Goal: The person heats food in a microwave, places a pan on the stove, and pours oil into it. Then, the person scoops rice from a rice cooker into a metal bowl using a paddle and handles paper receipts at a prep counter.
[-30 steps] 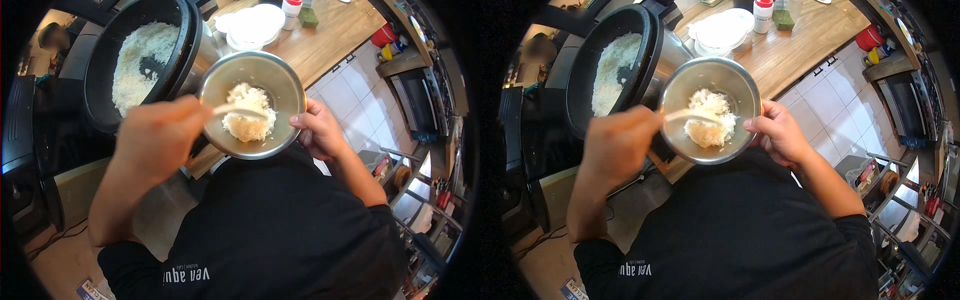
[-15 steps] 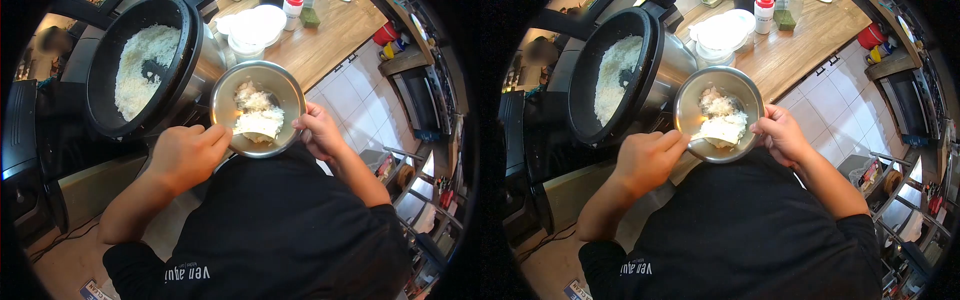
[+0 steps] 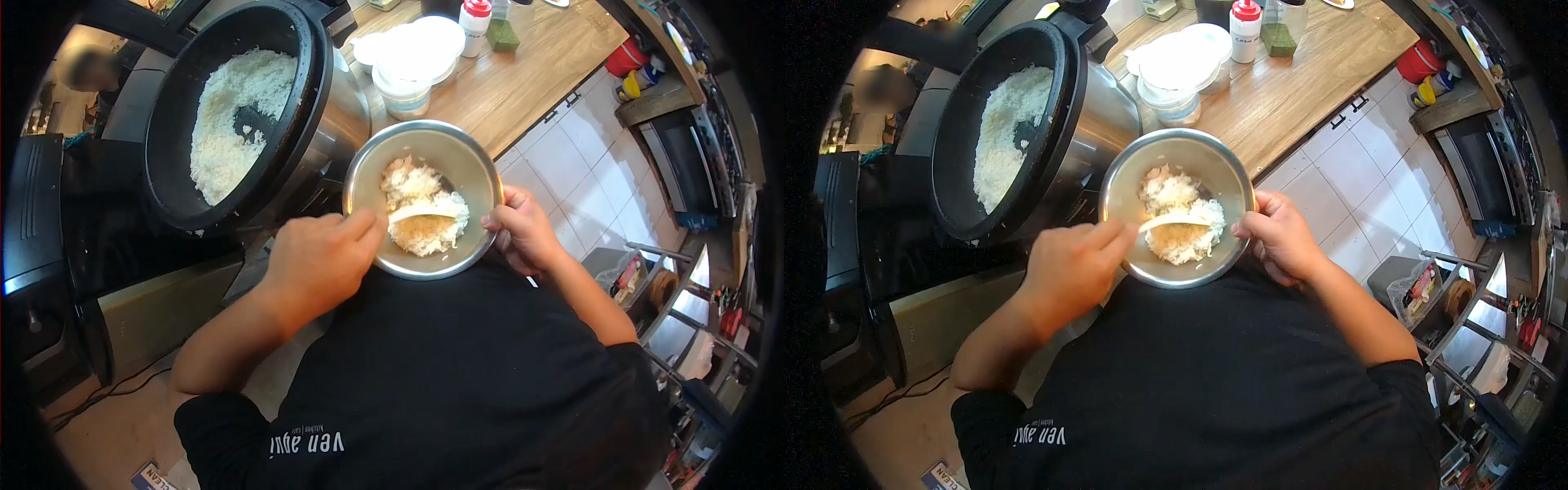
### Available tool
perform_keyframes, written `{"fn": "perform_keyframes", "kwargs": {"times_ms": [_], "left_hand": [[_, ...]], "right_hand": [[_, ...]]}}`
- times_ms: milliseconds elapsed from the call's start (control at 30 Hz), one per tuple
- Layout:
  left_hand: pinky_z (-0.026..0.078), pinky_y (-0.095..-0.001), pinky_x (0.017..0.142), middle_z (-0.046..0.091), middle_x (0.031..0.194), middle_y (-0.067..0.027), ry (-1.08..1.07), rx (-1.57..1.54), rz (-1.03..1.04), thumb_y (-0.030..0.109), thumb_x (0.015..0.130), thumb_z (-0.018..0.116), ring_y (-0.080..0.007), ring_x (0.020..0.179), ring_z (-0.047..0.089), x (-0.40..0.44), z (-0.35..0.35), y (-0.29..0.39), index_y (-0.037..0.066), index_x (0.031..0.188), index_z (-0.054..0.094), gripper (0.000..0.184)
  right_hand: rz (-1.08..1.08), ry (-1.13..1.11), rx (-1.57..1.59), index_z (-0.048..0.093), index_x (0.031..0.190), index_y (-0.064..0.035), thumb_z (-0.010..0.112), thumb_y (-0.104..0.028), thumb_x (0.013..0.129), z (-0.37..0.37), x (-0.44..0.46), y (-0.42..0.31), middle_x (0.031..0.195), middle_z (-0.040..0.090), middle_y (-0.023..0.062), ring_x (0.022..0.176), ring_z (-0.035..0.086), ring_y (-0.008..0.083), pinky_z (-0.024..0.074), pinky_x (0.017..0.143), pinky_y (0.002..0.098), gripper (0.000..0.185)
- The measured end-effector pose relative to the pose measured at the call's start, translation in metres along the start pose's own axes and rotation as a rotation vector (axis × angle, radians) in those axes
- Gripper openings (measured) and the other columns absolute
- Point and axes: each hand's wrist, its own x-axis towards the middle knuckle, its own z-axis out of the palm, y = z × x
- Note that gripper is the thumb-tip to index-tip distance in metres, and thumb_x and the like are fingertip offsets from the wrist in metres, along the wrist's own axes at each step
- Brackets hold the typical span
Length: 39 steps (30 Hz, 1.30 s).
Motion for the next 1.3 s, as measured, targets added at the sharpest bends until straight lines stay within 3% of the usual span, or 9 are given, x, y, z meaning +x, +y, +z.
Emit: {"fn": "perform_keyframes", "kwargs": {"times_ms": [133,300,433,600,700,733,867,1100,1300], "left_hand": [[0.054,-0.0361,0.060,0.066,0.085,-0.0036,0.201,-0.050,-0.056,0.009,0.089,0.065,-0.0226,0.069,0.069,0.007,-0.037,-0.016,0.009,0.110,0.075,0.024],[0.053,-0.0353,0.058,0.067,0.089,-0.0013,0.017,0.042,0.061,0.012,0.088,0.065,-0.0203,0.070,0.069,-0.004,-0.027,-0.013,0.009,0.110,0.075,0.024],[0.053,-0.0353,0.058,0.066,0.089,-0.0014,-0.047,0.073,0.029,0.010,0.086,0.066,-0.0202,0.069,0.068,-0.007,-0.023,-0.019,0.009,0.107,0.075,0.023],[0.055,-0.0401,0.063,0.069,0.086,-0.0158,0.515,0.051,-0.114,0.001,0.094,0.067,-0.0337,0.076,0.070,-0.006,-0.102,-0.082,0.001,0.110,0.075,0.018],[0.055,-0.0490,0.079,0.071,0.098,-0.0180,0.432,0.257,-0.434,0.021,0.104,0.058,-0.0416,0.092,0.069,-0.006,-0.109,-0.167,0.007,0.111,0.075,0.023],[0.060,-0.0479,0.083,0.076,0.103,-0.0097,0.338,0.393,-0.535,0.011,0.096,0.059,-0.0373,0.097,0.074,-0.001,-0.094,-0.197,0.014,0.112,0.077,0.024],[0.059,-0.0493,0.093,0.076,0.115,-0.0200,-0.124,0.279,-0.799,0.010,0.090,0.062,-0.0404,0.108,0.073,0.028,-0.046,-0.259,0.011,0.121,0.077,0.034],[0.055,-0.0473,0.079,0.074,0.089,-0.0232,-0.285,-0.272,-0.339,0.014,0.089,0.064,-0.0403,0.087,0.072,0.035,-0.012,-0.226,0.001,0.097,0.077,0.020],[0.051,-0.0483,0.075,0.069,0.081,-0.0253,-0.312,-0.327,-0.310,0.009,0.090,0.061,-0.0443,0.081,0.067,0.031,-0.035,-0.180,-0.003,0.091,0.071,0.016]], "right_hand": [[-0.045,-0.003,-0.160,0.063,0.100,-0.0008,0.063,-0.004,0.088,-0.005,-0.002,-0.007,0.078,0.064,0.0057,0.033,0.045,0.0085,0.0303,0.025,0.0254,0.012],[-0.039,-0.015,-0.151,0.063,0.099,-0.0009,0.064,-0.005,0.088,0.000,-0.004,-0.012,0.076,0.063,0.0052,0.027,0.037,0.0084,0.0257,0.022,0.0263,0.012],[-0.041,-0.018,-0.274,0.065,0.106,0.0001,0.063,-0.004,0.087,-0.005,-0.001,-0.014,0.081,0.066,0.0061,0.052,0.058,0.0110,0.0474,0.043,0.0280,0.019],[-0.006,-0.086,-0.089,0.066,0.110,0.0016,0.061,0.000,0.086,0.012,0.004,-0.020,0.091,0.070,0.0081,0.083,0.069,0.0157,0.0589,0.077,0.0331,0.025],[-0.059,-0.079,-0.042,0.066,0.113,0.0026,0.060,0.002,0.085,0.020,0.009,-0.013,0.098,0.071,0.0100,0.081,0.070,0.0182,0.0605,0.081,0.0344,0.028],[-0.075,-0.060,-0.021,0.066,0.113,0.0029,0.059,0.003,0.086,0.026,0.008,-0.014,0.101,0.072,0.0112,0.083,0.071,0.0194,0.0612,0.083,0.0358,0.029],[-0.090,-0.108,0.007,0.065,0.116,0.0037,0.059,0.003,0.088,0.023,0.006,-0.010,0.105,0.073,0.0137,0.092,0.074,0.0232,0.0628,0.087,0.0406,0.029],[-0.088,-0.115,0.101,0.063,0.120,0.0035,0.057,0.006,0.090,0.026,0.004,-0.008,0.109,0.073,0.0150,0.092,0.075,0.0242,0.0637,0.085,0.0389,0.031],[-0.050,-0.128,0.117,0.063,0.120,0.0041,0.058,0.006,0.090,0.025,0.007,-0.012,0.109,0.073,0.0149,0.093,0.075,0.0229,0.0628,0.086,0.0365,0.030]]}}
